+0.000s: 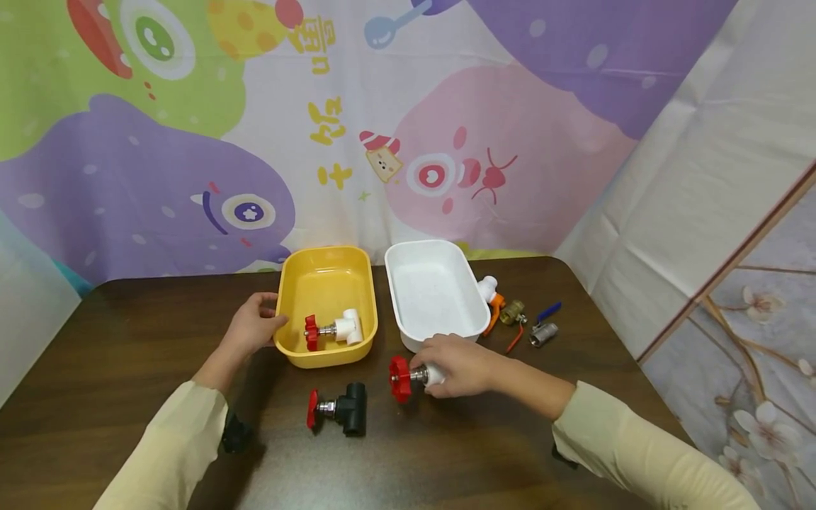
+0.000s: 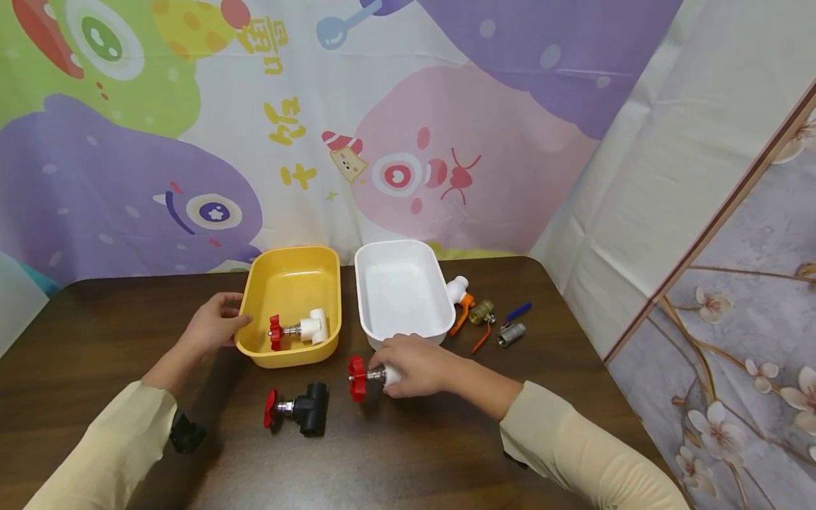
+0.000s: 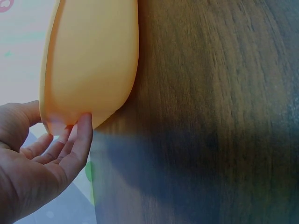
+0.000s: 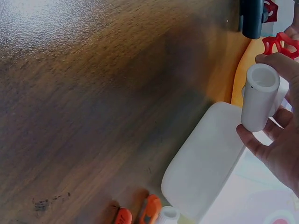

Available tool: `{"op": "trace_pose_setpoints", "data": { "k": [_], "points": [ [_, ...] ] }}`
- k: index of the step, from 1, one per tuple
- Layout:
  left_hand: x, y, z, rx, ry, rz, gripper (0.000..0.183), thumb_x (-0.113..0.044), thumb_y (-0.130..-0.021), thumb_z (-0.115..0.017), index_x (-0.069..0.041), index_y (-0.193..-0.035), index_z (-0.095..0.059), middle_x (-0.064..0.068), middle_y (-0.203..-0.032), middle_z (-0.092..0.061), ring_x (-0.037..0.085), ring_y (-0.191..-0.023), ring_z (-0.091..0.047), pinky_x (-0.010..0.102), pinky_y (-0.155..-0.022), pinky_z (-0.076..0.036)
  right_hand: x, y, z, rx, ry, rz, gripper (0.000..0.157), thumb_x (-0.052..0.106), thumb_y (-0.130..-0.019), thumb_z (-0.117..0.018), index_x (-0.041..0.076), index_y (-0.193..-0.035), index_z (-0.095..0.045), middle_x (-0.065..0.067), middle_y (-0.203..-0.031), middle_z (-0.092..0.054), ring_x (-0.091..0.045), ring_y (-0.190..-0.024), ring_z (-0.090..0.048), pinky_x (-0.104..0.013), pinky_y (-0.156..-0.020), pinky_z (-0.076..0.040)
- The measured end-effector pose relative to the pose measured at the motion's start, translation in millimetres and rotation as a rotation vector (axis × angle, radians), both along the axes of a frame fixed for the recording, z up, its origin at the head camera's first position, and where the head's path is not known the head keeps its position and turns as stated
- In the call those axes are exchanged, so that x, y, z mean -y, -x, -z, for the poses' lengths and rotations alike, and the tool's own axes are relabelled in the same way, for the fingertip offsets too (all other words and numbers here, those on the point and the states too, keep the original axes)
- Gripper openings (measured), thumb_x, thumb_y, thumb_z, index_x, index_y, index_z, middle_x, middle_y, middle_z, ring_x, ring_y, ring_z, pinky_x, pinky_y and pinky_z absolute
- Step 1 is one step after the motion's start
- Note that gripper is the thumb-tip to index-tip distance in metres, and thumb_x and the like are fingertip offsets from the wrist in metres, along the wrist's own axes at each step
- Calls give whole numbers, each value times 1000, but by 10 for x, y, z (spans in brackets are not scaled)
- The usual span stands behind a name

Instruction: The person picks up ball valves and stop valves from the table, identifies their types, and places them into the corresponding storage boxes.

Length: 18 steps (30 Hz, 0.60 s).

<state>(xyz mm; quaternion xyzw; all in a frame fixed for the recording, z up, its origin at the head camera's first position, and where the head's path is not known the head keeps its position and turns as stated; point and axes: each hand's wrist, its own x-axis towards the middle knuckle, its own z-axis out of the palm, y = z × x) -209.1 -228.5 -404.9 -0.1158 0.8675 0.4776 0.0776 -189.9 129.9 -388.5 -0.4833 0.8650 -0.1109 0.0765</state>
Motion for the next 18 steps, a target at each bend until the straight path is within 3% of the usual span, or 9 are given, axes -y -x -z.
{"op": "trace_pose_setpoints", "data": {
  "k": [18],
  "points": [
    [-4,2,-10,-1,-10,4,57,-14,-94,-54,-1,-142,-26,27,-126,-43,40,-106,-57,39,-78,-57,65,50,-141,-27,8,-18,33,27,-77,-71,18,-108,-66,5,-94,-61,-10,-84,-51,-22,-72,-43]
  ]
}}
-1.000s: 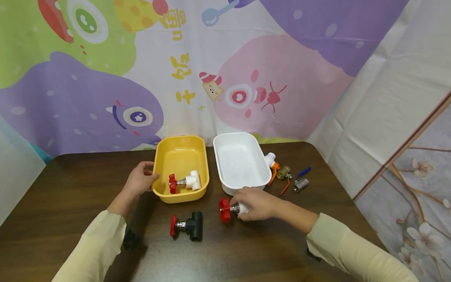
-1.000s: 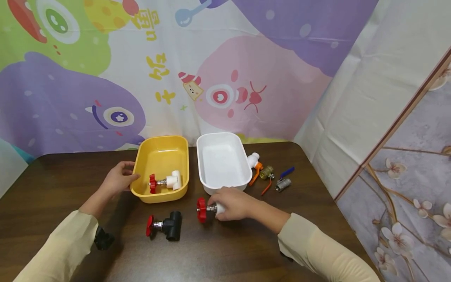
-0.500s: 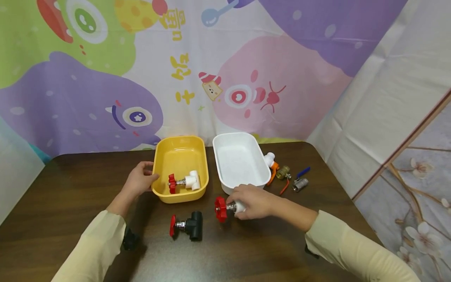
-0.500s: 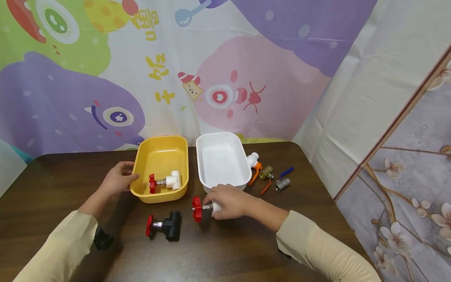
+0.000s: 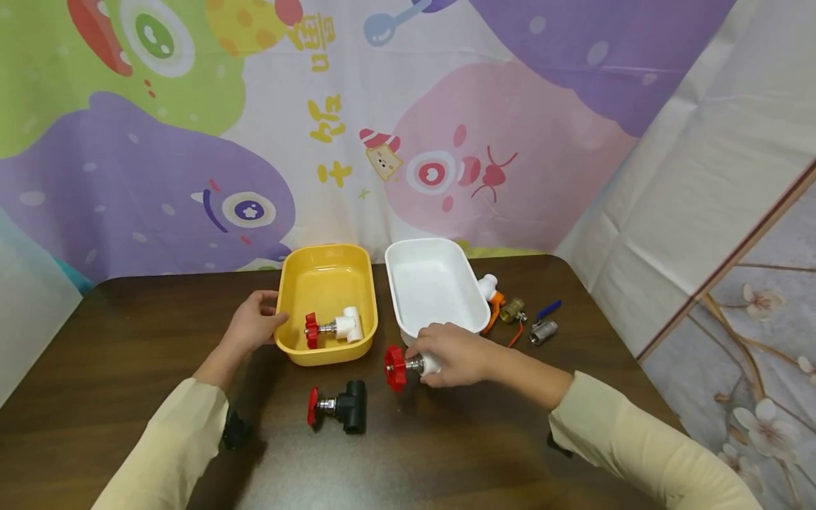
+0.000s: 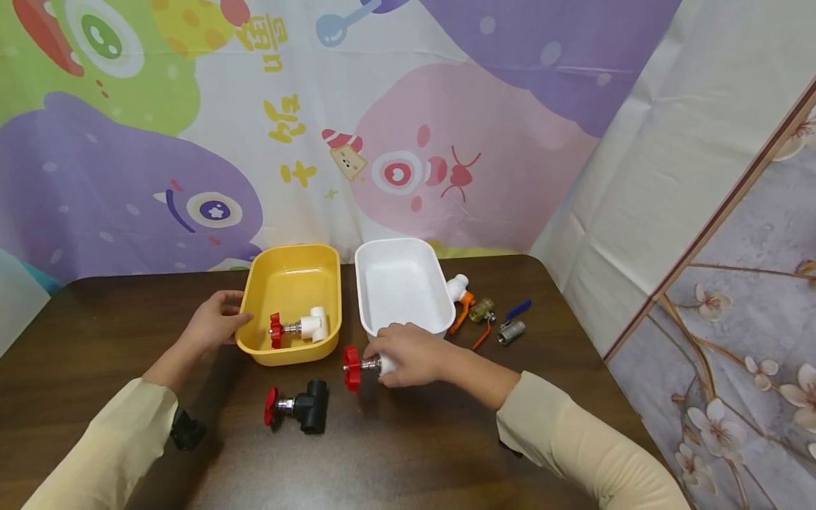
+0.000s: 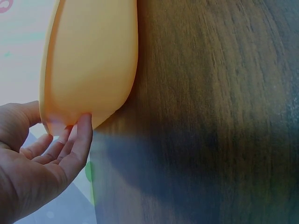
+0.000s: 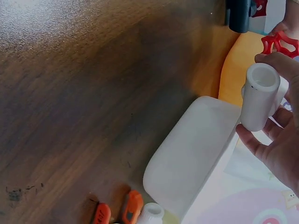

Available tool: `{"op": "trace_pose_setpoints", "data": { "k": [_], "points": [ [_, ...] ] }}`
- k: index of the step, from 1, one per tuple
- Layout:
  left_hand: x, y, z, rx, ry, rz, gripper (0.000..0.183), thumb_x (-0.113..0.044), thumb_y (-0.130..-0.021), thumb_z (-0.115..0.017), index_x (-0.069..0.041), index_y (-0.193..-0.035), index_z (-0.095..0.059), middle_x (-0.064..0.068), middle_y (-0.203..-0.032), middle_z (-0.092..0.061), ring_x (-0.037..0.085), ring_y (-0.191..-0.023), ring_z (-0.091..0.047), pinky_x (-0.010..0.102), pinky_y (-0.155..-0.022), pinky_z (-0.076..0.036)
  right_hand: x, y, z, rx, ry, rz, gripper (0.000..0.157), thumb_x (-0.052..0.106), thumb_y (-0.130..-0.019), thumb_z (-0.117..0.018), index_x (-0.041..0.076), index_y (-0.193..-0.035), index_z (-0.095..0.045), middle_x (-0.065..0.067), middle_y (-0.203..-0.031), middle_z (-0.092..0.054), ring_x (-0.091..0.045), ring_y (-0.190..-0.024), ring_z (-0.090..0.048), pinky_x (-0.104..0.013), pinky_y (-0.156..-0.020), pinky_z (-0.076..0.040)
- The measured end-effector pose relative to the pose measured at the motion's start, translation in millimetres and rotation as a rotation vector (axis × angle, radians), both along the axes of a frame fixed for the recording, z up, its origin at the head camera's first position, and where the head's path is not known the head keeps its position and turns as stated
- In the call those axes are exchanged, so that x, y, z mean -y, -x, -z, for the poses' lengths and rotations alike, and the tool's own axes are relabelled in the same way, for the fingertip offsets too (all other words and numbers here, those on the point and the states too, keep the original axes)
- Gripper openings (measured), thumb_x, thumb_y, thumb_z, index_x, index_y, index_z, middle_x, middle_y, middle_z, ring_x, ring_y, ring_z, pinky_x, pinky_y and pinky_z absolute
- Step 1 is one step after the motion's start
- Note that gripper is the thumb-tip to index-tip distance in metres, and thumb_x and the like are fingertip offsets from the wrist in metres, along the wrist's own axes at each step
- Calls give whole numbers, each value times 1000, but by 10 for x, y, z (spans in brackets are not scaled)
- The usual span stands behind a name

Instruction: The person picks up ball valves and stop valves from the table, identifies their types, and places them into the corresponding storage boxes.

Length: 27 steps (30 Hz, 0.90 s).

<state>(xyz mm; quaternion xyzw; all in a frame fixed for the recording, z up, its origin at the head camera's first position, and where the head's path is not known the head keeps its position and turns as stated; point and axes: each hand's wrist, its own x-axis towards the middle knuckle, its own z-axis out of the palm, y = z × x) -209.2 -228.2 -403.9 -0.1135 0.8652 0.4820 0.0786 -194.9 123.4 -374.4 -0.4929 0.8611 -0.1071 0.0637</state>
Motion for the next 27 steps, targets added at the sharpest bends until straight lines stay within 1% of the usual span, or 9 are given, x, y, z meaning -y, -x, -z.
{"op": "trace_pose_setpoints", "data": {
  "k": [8,13,27],
  "points": [
    [9,19,15,2,6,-6,57,-14,-94,-54,-1,-142,-26,27,-126,-43,40,-106,-57,39,-78,-57,34,8,-35,-22,-3,-18,34,27,-76,-71,18,-109,-66,4,-95,-62,-11,-84,-52,-24,-73,-43],
    [5,13,3,14,9,-8,58,-15,-94,-54,-2,-142,-25,27,-128,-42,40,-107,-56,40,-81,-56,56,13,-55,-33,-6,-23,34,27,-76,-71,18,-109,-66,4,-96,-62,-11,-85,-52,-25,-74,-44],
    [25,6,11,16,10,0,58,-16,-94,-54,-2,-142,-25,28,-129,-42,40,-109,-56,40,-81,-56,120,57,-110,-39,23,-35,33,24,-77,-70,17,-109,-66,3,-96,-63,-12,-86,-53,-25,-76,-44]
  ]
}}
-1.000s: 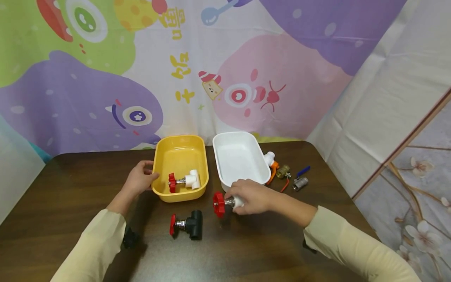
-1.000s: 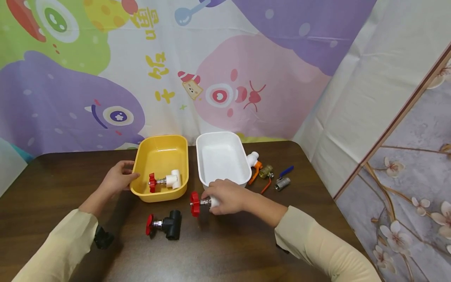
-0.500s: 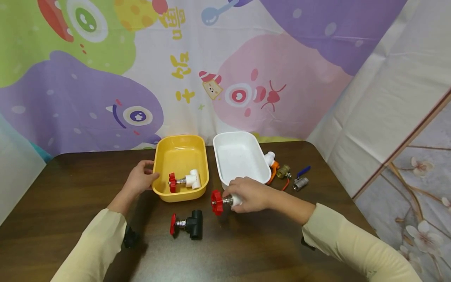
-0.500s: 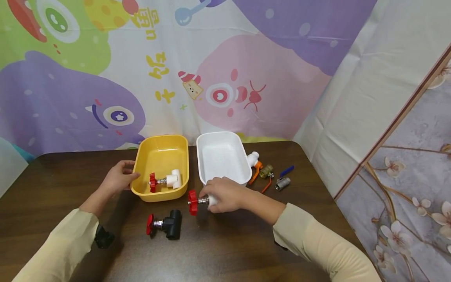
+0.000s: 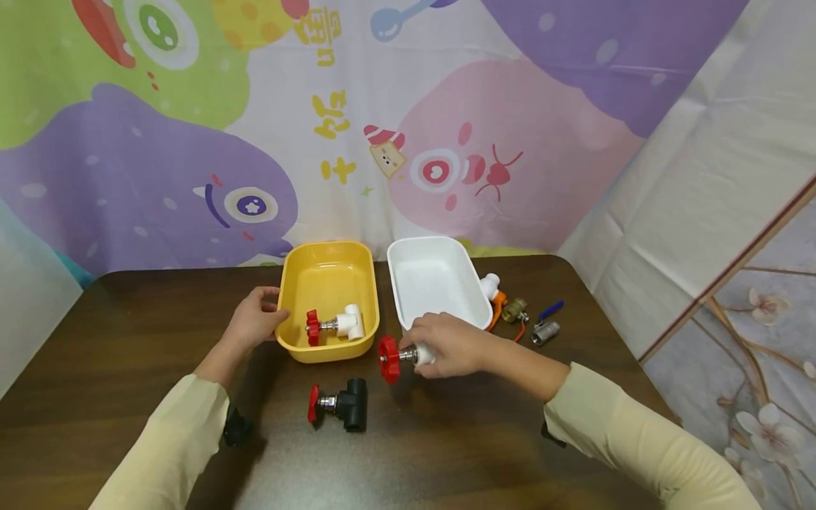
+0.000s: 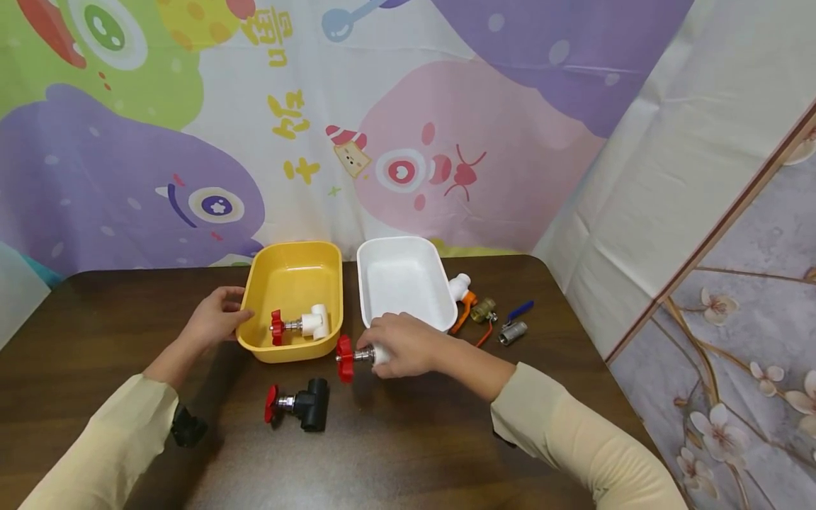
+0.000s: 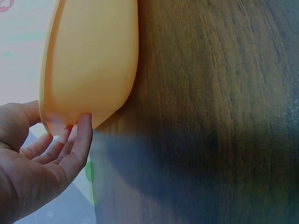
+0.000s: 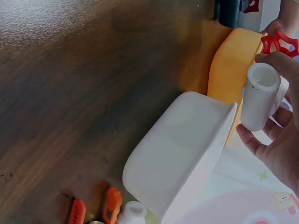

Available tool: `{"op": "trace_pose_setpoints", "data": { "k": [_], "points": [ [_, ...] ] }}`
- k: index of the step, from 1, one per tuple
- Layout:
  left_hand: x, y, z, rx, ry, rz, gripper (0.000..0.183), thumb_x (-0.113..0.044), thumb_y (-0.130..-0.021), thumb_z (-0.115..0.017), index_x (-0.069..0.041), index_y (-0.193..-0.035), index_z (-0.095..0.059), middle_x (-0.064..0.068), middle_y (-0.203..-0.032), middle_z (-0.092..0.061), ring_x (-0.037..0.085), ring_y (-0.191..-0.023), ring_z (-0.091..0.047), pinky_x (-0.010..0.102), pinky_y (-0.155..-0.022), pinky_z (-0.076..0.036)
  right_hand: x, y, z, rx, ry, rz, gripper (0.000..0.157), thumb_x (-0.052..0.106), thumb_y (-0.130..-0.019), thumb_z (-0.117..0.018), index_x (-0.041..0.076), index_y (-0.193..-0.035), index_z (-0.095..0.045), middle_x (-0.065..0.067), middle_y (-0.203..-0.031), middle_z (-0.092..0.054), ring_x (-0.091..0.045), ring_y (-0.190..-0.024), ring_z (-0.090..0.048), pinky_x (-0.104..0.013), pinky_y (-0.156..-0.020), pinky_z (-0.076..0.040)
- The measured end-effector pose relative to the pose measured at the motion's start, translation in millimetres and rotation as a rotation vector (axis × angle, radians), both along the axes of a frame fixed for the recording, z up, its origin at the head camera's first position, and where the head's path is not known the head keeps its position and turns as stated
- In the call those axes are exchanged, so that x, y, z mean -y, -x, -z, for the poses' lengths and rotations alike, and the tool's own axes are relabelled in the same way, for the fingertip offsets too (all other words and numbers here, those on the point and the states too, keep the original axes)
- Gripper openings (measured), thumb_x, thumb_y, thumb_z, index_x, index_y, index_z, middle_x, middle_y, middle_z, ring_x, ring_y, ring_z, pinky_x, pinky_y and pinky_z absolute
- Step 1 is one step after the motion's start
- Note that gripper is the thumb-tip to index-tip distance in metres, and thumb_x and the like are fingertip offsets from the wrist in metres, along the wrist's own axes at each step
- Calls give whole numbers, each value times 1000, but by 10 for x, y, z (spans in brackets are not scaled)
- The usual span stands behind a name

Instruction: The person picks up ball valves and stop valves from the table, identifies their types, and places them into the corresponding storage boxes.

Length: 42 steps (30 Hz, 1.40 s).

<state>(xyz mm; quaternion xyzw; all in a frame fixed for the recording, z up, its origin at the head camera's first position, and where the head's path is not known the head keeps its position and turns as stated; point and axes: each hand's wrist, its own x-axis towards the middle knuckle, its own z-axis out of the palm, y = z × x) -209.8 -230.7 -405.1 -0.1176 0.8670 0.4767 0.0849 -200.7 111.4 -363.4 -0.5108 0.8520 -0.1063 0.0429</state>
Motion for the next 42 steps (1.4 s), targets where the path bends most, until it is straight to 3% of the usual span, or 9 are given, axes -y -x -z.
{"op": "trace_pose_setpoints", "data": {
  "k": [24,34,42],
  "points": [
    [-15,-8,1,-8,2,0,57,-16,-94,-54,-2,-142,-26,26,-127,-43,38,-105,-57,39,-81,-56,225,166,-191,-18,2,-18,34,24,-78,-69,14,-111,-65,-1,-100,-63,-15,-90,-54,-30,-80,-46],
    [-4,-6,-12,-13,2,3,58,-17,-94,-54,-2,-142,-26,27,-128,-42,38,-106,-56,40,-81,-56,314,235,-245,2,-14,25,35,24,-79,-69,14,-112,-65,0,-106,-63,-16,-97,-54,-33,-89,-46],
    [0,3,-7,-15,-9,1,56,-16,-94,-54,-2,-141,-27,26,-126,-43,38,-104,-57,39,-79,-57,365,285,-277,-8,-26,35,34,25,-78,-69,15,-111,-65,0,-105,-63,-15,-94,-54,-32,-86,-46]
  ]
}}
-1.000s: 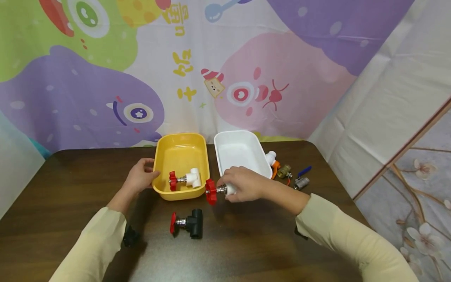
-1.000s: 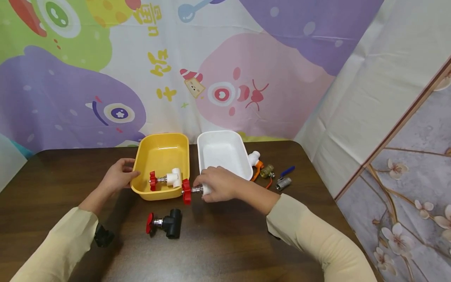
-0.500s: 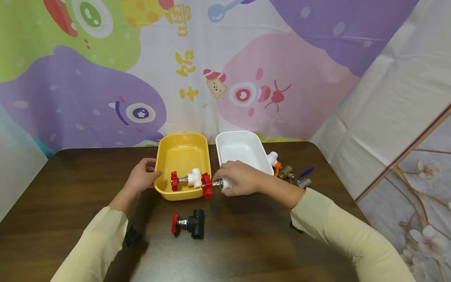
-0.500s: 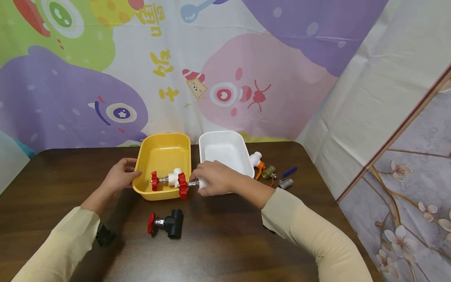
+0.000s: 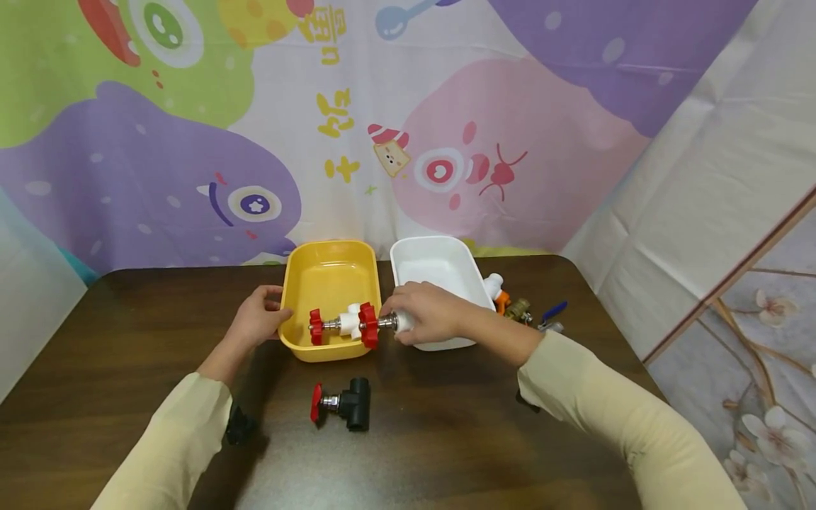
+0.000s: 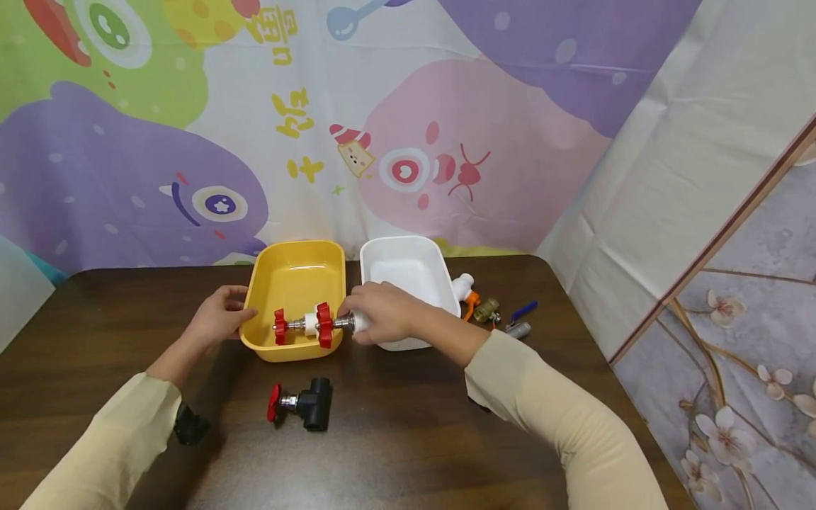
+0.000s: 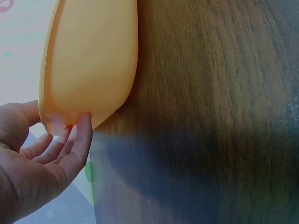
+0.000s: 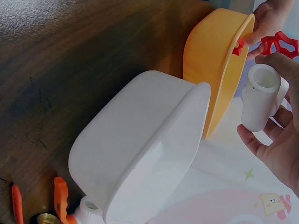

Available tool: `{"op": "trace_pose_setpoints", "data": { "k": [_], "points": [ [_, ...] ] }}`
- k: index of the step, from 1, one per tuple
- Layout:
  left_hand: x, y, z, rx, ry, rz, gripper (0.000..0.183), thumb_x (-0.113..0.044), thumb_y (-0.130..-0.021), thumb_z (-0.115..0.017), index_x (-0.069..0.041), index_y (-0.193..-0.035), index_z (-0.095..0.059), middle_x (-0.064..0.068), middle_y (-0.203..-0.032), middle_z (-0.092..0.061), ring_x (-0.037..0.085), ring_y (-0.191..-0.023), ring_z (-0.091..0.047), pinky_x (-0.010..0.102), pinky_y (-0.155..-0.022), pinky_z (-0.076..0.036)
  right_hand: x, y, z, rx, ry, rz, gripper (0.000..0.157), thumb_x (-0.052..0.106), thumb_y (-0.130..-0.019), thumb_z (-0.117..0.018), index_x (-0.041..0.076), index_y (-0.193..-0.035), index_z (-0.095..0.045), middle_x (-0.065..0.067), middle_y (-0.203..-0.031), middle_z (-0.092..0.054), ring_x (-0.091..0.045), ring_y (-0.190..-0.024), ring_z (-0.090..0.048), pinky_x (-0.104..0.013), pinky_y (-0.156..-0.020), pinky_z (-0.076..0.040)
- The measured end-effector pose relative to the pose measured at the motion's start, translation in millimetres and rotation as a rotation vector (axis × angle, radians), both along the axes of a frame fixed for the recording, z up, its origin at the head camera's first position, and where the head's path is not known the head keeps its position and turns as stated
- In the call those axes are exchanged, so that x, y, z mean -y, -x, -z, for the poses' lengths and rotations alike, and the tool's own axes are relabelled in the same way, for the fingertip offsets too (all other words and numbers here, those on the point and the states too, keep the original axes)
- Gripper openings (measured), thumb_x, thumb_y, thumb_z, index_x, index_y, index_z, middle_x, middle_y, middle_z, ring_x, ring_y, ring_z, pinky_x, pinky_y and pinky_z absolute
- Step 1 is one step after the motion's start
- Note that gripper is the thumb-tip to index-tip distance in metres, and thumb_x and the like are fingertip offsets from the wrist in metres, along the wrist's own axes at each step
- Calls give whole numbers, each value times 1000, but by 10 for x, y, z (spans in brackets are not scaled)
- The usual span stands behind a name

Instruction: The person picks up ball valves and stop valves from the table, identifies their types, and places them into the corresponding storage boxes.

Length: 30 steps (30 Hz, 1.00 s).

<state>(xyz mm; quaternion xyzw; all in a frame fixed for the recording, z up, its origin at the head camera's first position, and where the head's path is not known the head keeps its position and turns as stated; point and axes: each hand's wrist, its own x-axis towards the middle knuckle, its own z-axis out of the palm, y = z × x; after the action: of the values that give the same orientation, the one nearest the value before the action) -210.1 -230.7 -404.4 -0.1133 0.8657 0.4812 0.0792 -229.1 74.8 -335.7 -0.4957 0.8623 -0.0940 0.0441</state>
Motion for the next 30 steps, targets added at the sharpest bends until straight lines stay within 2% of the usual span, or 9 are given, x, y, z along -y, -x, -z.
{"op": "trace_pose_setpoints", "data": {
  "k": [18,30],
  "points": [
    [29,16,18,-9,6,-2,57,-16,-94,-54,-2,-141,-27,27,-127,-43,38,-104,-57,39,-79,-57,116,121,-83,-25,-6,-16,35,24,-79,-68,14,-112,-64,-1,-104,-62,-16,-95,-54,-33,-86,-46],
    [2,4,5,7,-6,5,57,-16,-94,-55,-2,-141,-26,27,-127,-42,39,-106,-57,39,-79,-57,192,172,-81,-3,-18,14,34,24,-80,-66,15,-113,-65,-2,-107,-63,-17,-97,-54,-33,-87,-46]
  ]
}}
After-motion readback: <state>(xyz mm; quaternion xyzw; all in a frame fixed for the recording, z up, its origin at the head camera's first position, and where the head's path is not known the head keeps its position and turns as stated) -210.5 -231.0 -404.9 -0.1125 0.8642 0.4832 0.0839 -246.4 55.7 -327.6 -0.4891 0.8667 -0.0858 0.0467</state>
